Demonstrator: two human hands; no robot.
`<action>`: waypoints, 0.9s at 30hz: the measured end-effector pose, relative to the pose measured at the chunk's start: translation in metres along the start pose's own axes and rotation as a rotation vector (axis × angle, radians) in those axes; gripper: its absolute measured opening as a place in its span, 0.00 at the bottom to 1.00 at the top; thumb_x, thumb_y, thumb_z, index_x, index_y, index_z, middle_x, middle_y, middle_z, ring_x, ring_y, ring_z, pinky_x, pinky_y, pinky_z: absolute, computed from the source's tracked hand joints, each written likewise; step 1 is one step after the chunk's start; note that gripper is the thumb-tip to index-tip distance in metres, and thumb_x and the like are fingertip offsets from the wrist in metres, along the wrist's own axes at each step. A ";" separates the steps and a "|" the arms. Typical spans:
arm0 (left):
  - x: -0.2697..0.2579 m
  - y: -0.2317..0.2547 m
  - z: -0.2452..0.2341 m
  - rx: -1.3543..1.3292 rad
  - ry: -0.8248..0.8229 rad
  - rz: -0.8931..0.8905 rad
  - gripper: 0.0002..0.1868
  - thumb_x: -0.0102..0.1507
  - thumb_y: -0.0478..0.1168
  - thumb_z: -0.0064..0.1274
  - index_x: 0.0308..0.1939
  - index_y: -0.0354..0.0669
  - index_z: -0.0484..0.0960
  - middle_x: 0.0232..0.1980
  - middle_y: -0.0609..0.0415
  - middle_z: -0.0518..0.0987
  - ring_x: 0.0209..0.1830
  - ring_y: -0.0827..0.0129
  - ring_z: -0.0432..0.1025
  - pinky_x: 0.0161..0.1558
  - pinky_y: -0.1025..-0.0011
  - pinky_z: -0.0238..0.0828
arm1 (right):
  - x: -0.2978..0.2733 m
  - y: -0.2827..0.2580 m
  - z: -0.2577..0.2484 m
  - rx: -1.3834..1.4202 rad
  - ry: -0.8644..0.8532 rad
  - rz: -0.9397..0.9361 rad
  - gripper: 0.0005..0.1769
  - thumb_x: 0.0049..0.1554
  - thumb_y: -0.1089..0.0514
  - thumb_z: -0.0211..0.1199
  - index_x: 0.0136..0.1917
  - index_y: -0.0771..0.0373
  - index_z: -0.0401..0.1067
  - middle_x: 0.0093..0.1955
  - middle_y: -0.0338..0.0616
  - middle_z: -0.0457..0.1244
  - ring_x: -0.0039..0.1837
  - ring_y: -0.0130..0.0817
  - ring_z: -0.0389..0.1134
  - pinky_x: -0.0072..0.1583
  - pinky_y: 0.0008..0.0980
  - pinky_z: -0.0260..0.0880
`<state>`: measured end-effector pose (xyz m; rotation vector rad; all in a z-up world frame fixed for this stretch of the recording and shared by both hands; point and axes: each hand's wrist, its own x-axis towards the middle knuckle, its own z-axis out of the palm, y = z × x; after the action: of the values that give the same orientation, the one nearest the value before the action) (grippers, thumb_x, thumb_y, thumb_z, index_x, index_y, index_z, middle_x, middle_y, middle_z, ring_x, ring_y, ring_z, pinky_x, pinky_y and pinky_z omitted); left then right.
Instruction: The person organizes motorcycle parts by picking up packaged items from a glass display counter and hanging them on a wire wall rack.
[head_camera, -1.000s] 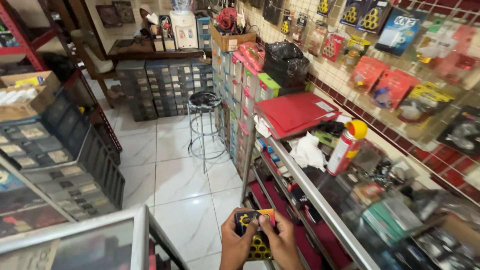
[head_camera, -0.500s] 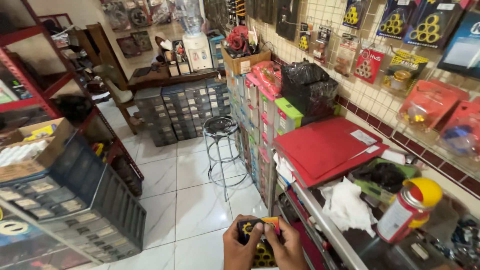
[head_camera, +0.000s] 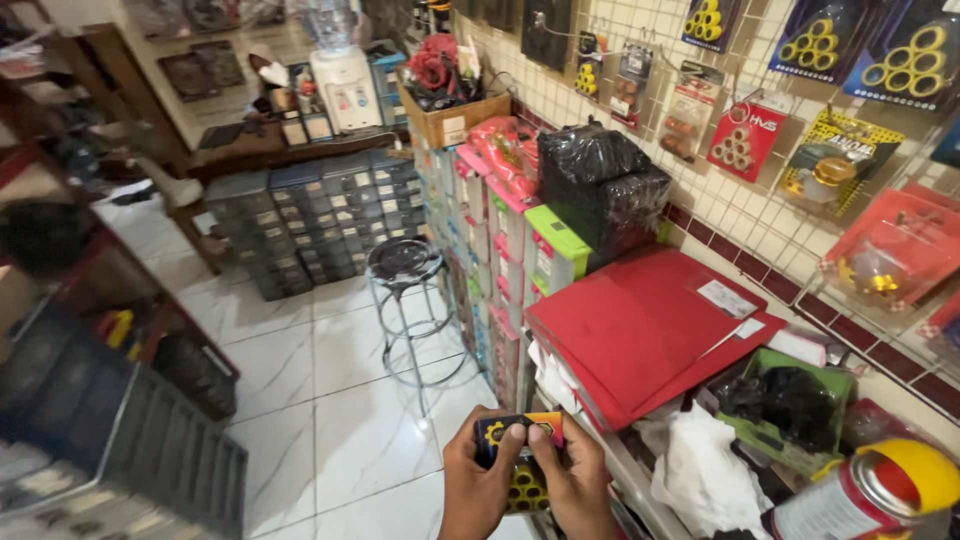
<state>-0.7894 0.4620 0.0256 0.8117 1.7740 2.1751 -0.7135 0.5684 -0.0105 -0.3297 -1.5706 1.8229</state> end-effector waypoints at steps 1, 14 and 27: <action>0.011 -0.005 -0.002 -0.017 -0.010 -0.007 0.07 0.64 0.35 0.59 0.37 0.32 0.82 0.30 0.58 0.75 0.30 0.79 0.67 0.34 0.77 0.66 | 0.008 0.002 0.003 0.003 0.010 0.010 0.12 0.61 0.57 0.60 0.51 0.69 0.76 0.42 0.38 0.68 0.45 0.20 0.66 0.47 0.25 0.68; 0.201 -0.012 -0.047 -0.110 -0.236 0.047 0.07 0.63 0.36 0.60 0.39 0.34 0.83 0.31 0.59 0.79 0.31 0.81 0.69 0.34 0.78 0.70 | 0.162 0.002 0.084 -0.177 0.219 -0.167 0.11 0.62 0.58 0.60 0.49 0.69 0.75 0.42 0.37 0.67 0.44 0.18 0.64 0.45 0.23 0.67; 0.340 0.020 -0.049 -0.290 -0.684 0.071 0.06 0.66 0.35 0.58 0.42 0.34 0.80 0.35 0.60 0.80 0.34 0.84 0.71 0.37 0.79 0.71 | 0.255 -0.033 0.104 -0.200 0.455 -0.259 0.13 0.64 0.55 0.57 0.51 0.69 0.74 0.42 0.38 0.69 0.43 0.19 0.67 0.44 0.23 0.69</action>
<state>-1.0926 0.5845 0.1326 1.3409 1.0813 1.8059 -0.9499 0.6540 0.1069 -0.5618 -1.3964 1.2858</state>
